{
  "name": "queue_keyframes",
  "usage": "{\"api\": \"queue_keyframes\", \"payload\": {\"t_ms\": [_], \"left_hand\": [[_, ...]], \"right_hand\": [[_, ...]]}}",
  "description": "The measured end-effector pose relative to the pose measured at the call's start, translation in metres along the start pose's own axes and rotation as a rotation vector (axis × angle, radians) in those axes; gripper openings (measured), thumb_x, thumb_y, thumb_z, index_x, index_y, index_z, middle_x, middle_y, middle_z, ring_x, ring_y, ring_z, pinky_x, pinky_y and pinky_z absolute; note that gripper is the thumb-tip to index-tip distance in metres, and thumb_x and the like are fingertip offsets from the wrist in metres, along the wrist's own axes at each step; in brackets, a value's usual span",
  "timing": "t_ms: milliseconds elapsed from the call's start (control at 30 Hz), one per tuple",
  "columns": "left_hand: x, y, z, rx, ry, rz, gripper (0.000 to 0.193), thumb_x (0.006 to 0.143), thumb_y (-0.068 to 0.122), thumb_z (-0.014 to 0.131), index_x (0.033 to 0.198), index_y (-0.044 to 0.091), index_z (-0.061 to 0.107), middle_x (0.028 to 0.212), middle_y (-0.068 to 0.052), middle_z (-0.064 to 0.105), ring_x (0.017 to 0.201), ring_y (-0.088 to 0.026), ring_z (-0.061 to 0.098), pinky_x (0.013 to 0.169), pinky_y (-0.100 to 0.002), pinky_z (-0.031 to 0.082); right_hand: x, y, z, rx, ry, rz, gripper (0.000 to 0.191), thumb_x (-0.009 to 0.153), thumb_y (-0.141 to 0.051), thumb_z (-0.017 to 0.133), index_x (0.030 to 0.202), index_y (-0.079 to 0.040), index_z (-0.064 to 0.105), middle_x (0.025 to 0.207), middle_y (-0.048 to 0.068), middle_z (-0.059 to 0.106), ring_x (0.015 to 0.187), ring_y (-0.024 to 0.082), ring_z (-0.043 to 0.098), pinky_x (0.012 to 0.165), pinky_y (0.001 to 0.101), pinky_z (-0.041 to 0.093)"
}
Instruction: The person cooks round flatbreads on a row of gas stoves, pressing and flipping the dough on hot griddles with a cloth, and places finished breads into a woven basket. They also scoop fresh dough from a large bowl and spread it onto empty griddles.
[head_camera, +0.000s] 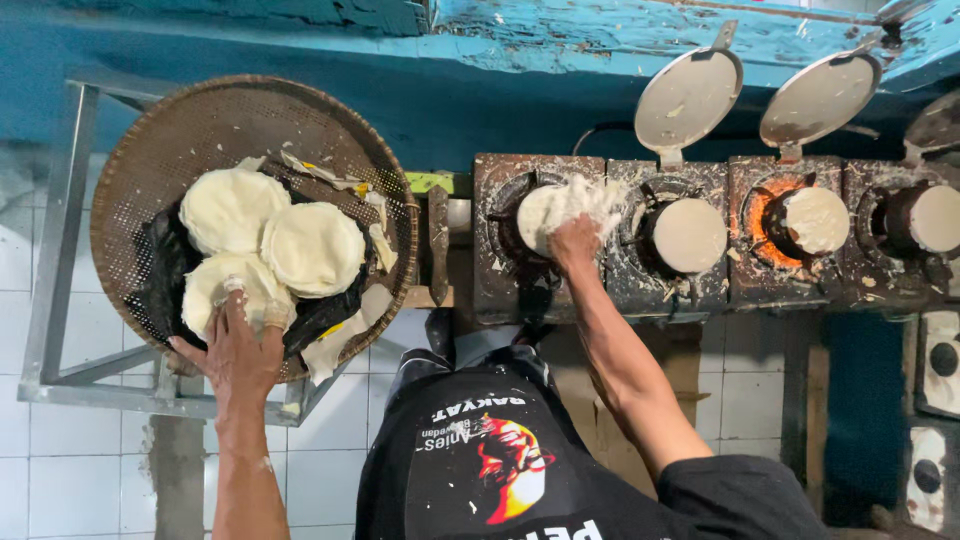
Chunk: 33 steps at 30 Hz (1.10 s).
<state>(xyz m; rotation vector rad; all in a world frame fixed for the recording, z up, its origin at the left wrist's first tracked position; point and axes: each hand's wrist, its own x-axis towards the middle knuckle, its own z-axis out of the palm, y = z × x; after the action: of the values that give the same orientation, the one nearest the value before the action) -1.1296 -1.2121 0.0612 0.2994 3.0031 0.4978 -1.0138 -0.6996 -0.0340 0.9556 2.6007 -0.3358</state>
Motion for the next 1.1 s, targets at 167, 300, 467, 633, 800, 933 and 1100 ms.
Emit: {"api": "queue_keyframes", "payload": {"t_ms": [167,300,467,633,800,933,1100], "left_hand": [[0.002,0.014,-0.011,-0.045,0.114,0.079,0.068,0.094,0.037,0.065,0.153,0.006,0.049,0.153,-0.018,0.054,0.146,-0.042,0.042,0.118,-0.078,0.004],[-0.015,0.028,-0.02,-0.172,0.298,0.205,0.057,0.103,0.033,0.068,0.148,0.001,0.054,0.156,-0.029,0.044,0.148,-0.049,0.037,0.121,-0.068,0.023],[-0.054,0.063,-0.004,-0.291,0.39,0.223,0.036,0.103,0.019,0.068,0.132,-0.002,0.063,0.15,-0.026,0.049,0.141,-0.044,0.047,0.12,-0.054,0.039],[-0.079,0.096,0.017,-0.468,0.273,0.341,0.03,0.099,0.01,0.068,0.124,-0.005,0.064,0.14,-0.025,0.054,0.129,-0.043,0.057,0.108,-0.047,0.05],[-0.094,0.109,0.03,-0.479,0.141,0.365,0.03,0.096,0.01,0.068,0.122,-0.005,0.065,0.134,-0.024,0.056,0.124,-0.042,0.059,0.104,-0.046,0.051],[-0.097,0.105,0.034,-0.467,0.092,0.372,0.031,0.094,0.01,0.069,0.121,-0.004,0.066,0.135,-0.024,0.059,0.125,-0.041,0.059,0.105,-0.047,0.048],[-0.094,0.109,0.047,-0.526,-0.016,0.319,0.032,0.094,0.009,0.066,0.123,-0.003,0.066,0.133,-0.022,0.06,0.125,-0.04,0.059,0.104,-0.045,0.049]], "right_hand": [[-0.012,-0.03,-0.008,0.145,0.427,-0.631,0.033,0.102,-0.025,0.053,0.127,-0.008,0.066,0.136,0.022,0.064,0.127,0.044,0.061,0.105,0.0519,0.051],[-0.01,-0.018,-0.002,0.173,0.476,-0.509,0.038,0.102,-0.03,0.052,0.131,-0.008,0.061,0.133,0.021,0.064,0.124,0.041,0.062,0.105,0.0489,0.052],[0.028,0.011,-0.006,0.2,0.301,-0.2,0.043,0.107,-0.034,0.048,0.138,-0.007,0.059,0.132,0.018,0.065,0.125,0.037,0.063,0.106,0.0472,0.053],[0.03,-0.003,0.001,0.342,0.6,-0.422,0.047,0.113,-0.039,0.046,0.144,-0.004,0.056,0.143,0.024,0.062,0.14,0.042,0.056,0.119,0.0499,0.044],[0.024,0.024,-0.012,0.303,0.452,-0.496,0.052,0.112,-0.043,0.047,0.144,-0.002,0.055,0.141,0.025,0.062,0.134,0.039,0.057,0.116,0.0472,0.045],[0.037,0.102,-0.05,0.783,0.473,-0.348,0.053,0.113,-0.044,0.046,0.142,-0.001,0.056,0.139,0.024,0.063,0.129,0.037,0.059,0.111,0.0454,0.047],[0.038,0.128,-0.044,1.077,0.582,-0.085,0.054,0.114,-0.045,0.045,0.141,0.0,0.057,0.136,0.023,0.064,0.123,0.034,0.061,0.106,0.0431,0.05]]}}
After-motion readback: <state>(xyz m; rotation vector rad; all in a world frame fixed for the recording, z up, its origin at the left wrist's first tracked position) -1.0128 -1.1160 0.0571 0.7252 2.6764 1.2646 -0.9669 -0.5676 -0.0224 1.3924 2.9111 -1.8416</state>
